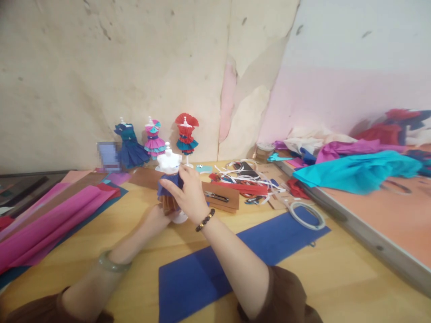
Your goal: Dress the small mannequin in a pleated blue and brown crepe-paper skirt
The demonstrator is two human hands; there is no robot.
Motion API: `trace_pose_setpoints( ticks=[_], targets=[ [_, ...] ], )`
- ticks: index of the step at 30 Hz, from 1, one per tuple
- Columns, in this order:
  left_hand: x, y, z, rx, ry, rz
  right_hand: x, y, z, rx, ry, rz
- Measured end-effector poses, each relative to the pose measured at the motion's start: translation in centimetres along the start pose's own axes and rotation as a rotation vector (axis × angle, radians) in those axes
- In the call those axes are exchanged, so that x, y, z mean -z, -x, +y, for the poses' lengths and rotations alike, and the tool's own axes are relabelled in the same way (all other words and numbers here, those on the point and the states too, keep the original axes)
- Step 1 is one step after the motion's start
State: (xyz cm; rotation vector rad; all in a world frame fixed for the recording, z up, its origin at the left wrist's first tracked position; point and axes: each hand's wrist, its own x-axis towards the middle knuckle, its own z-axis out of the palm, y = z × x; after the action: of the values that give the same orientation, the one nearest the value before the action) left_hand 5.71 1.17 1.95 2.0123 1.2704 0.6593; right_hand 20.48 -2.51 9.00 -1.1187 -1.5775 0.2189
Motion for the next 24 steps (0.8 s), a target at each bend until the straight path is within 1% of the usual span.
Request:
trace_pose_setpoints(
  ticks=[4, 8, 10, 13, 14, 16, 18, 21, 24],
  targets=[
    [0.3, -0.1, 0.2, 0.01, -0.007, -0.001, 0.2, -0.1, 0.0, -0.015, -0.016, -0.011],
    [0.3, -0.3, 0.3, 0.018, 0.004, 0.02, 1.0, -0.5, 0.5, -0.113, -0.12, 0.004],
    [0.2, -0.4, 0.0, 0.025, 0.012, 0.03, 1.9, -0.8, 0.7, -0.206, -0.165, 0.066],
    [0.2, -0.9, -0.9, 0.044, 0.03, 0.063, 3.8, -1.0, 1.0, -0.334, -0.252, 0.227],
    [0.2, -1.0, -1.3, 0.049, 0.037, 0.078, 4.4, -1.0, 1.0, -0.346, -0.285, 0.276],
    [0.2, -1.4, -2.0, 0.054, 0.048, 0.106, 5.7, -1.0, 0.9, -0.32, -0.318, 0.312],
    [0.2, -1.6, -2.5, 0.054, 0.052, 0.119, 6.7, -0.9, 0.6, -0.269, -0.27, 0.288],
    [0.1, -1.6, -2.7, 0.05, 0.057, 0.117, 7.8, -0.3, 0.7, -0.201, -0.065, 0.225],
    [0.2, -1.4, -2.6, 0.043, 0.065, 0.112, 8.9, 1.3, 2.3, -0.183, 0.146, 0.181]
  ],
)
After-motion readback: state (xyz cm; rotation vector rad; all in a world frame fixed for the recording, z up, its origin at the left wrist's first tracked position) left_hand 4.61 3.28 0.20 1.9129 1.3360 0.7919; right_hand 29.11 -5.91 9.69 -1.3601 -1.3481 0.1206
